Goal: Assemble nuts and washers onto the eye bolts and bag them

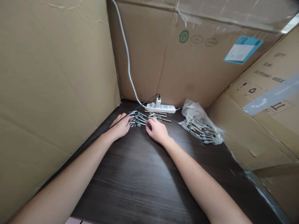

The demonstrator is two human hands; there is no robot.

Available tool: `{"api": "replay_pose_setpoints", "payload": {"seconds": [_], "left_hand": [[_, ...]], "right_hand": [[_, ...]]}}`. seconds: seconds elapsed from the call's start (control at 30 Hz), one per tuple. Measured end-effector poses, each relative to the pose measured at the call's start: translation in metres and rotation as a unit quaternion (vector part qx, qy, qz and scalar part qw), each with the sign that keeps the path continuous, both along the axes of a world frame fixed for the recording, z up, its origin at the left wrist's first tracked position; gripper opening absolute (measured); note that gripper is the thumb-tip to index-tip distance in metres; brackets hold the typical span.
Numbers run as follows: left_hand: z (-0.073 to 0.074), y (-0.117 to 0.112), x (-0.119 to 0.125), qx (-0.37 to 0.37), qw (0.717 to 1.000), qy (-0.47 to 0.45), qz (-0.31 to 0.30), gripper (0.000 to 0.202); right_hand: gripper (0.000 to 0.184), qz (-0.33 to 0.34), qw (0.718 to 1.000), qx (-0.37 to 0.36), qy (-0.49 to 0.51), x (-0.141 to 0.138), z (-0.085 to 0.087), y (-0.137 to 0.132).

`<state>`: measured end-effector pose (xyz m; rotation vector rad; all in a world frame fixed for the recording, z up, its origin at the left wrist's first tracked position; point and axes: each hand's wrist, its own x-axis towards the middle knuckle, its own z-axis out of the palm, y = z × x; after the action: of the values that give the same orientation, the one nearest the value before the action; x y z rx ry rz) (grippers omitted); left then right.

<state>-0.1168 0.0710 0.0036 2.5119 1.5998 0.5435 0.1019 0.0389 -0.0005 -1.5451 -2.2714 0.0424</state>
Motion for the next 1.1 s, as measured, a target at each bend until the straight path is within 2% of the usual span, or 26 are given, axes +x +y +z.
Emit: {"api": "replay_pose_setpoints", "payload": {"seconds": [0.2, 0.4, 0.5, 0.67, 0.83, 0.93, 1.1], "left_hand": [[-0.003, 0.0, 0.003, -0.008, 0.999, -0.021, -0.023, 0.012], [-0.006, -0.008, 0.015, -0.013, 0.997, -0.038, -0.066, 0.01], [-0.005, -0.022, 0.034, -0.008, 0.997, -0.031, -0.067, 0.011], [0.0, -0.055, 0.081, 0.005, 0.996, -0.007, -0.093, 0.01], [0.0, -0.074, 0.114, 0.003, 0.993, -0.029, -0.115, 0.006], [-0.001, -0.072, 0.115, -0.003, 0.989, -0.065, -0.129, 0.006], [0.0, -0.058, 0.096, -0.036, 0.978, -0.154, -0.135, 0.01]], "right_hand": [[0.01, 0.023, 1.0, -0.011, 0.017, -0.001, 0.0, -0.002], [0.024, 0.024, 0.998, -0.03, 0.046, 0.006, 0.001, -0.012], [0.024, 0.002, 0.998, -0.056, 0.033, 0.018, 0.004, -0.027], [0.015, -0.055, 0.994, -0.084, 0.039, 0.047, 0.01, -0.061], [0.013, -0.109, 0.988, -0.08, 0.079, 0.076, 0.005, -0.088], [0.014, -0.126, 0.983, -0.063, 0.118, 0.091, 0.002, -0.097], [0.014, -0.123, 0.975, -0.044, 0.179, 0.107, 0.006, -0.097]]}}
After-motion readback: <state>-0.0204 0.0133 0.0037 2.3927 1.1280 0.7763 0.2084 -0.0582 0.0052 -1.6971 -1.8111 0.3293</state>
